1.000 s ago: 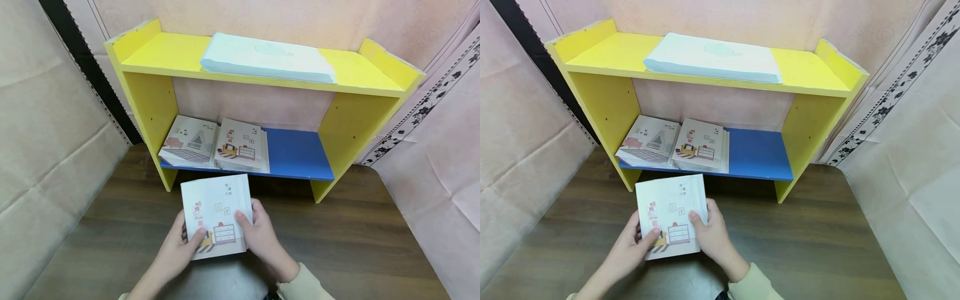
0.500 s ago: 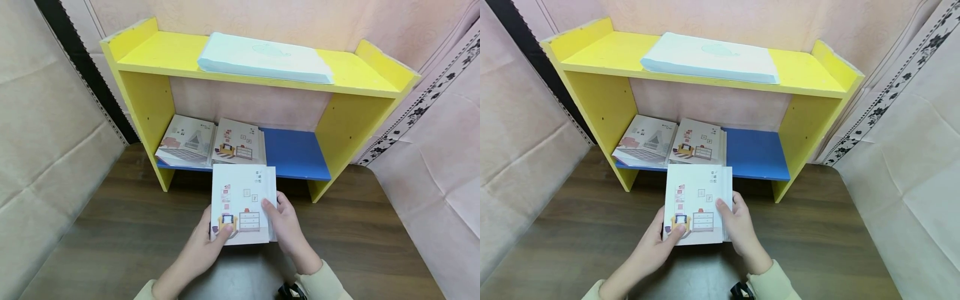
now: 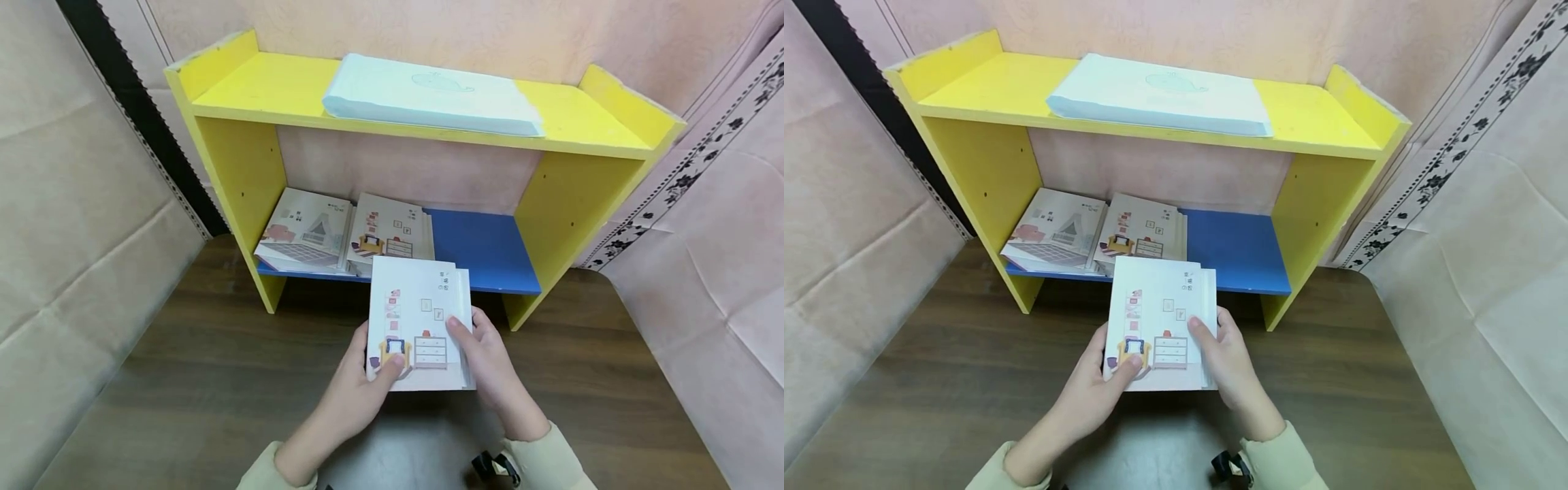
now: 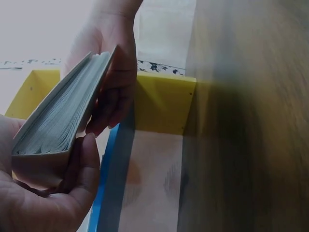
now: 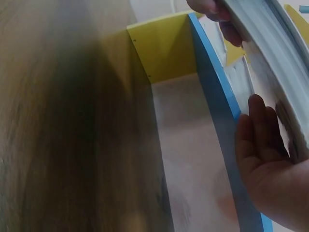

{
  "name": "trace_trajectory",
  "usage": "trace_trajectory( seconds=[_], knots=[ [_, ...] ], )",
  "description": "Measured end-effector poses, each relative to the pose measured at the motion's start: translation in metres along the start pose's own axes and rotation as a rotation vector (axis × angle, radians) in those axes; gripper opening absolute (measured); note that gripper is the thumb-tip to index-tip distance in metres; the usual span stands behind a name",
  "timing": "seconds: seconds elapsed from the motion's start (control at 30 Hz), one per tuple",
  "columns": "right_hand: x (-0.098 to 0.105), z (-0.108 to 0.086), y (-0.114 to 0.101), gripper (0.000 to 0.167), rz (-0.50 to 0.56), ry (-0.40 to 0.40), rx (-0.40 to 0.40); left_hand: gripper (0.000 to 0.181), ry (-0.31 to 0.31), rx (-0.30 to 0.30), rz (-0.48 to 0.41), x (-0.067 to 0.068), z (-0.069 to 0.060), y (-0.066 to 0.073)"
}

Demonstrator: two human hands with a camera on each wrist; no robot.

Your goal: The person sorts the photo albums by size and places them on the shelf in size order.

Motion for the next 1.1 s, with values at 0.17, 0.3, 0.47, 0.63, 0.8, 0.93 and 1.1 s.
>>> trace_trajectory(
  seconds=[0.17, 0.3, 0.47, 0.63, 0.8, 0.93, 1.1],
  knots=[
    [0.012, 0.001, -0.001, 0.051, 0.015, 0.017, 0.004, 0.071, -0.017, -0.006, -0.03, -0.009, 0.008, 0.007],
    [0.022, 0.002, -0.001, 0.056, 0.061, 0.035, -0.011, 0.069, -0.044, -0.041, -0.057, -0.017, 0.02, 0.017],
    [0.029, 0.0, 0.001, 0.062, 0.097, 0.036, -0.016, 0.061, -0.048, -0.05, -0.101, -0.024, 0.037, 0.025],
    [0.031, -0.004, 0.004, 0.065, 0.121, 0.016, 0.018, 0.058, -0.003, -0.055, -0.103, -0.029, 0.059, 0.028],
    [0.03, -0.009, 0.005, 0.056, 0.179, -0.066, 0.127, 0.061, -0.002, -0.021, -0.095, -0.037, 0.074, 0.024],
    [0.033, -0.014, 0.007, 0.051, 0.2, -0.114, 0.2, 0.064, -0.063, 0.057, -0.121, -0.044, 0.074, 0.015],
    [0.042, -0.016, 0.01, 0.05, 0.213, -0.098, 0.231, 0.061, -0.128, 0.117, -0.2, -0.051, 0.072, 0.007]
  ],
)
Point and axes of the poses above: each hand's wrist, its own z-axis towards the middle knuckle, its own x-axis out of the back of the hand, y = z × x, the point moved 8 cm from there along z, towards the middle knuckle, and after that the axes turned 3 degrees about -z, right-handed, at the moved point
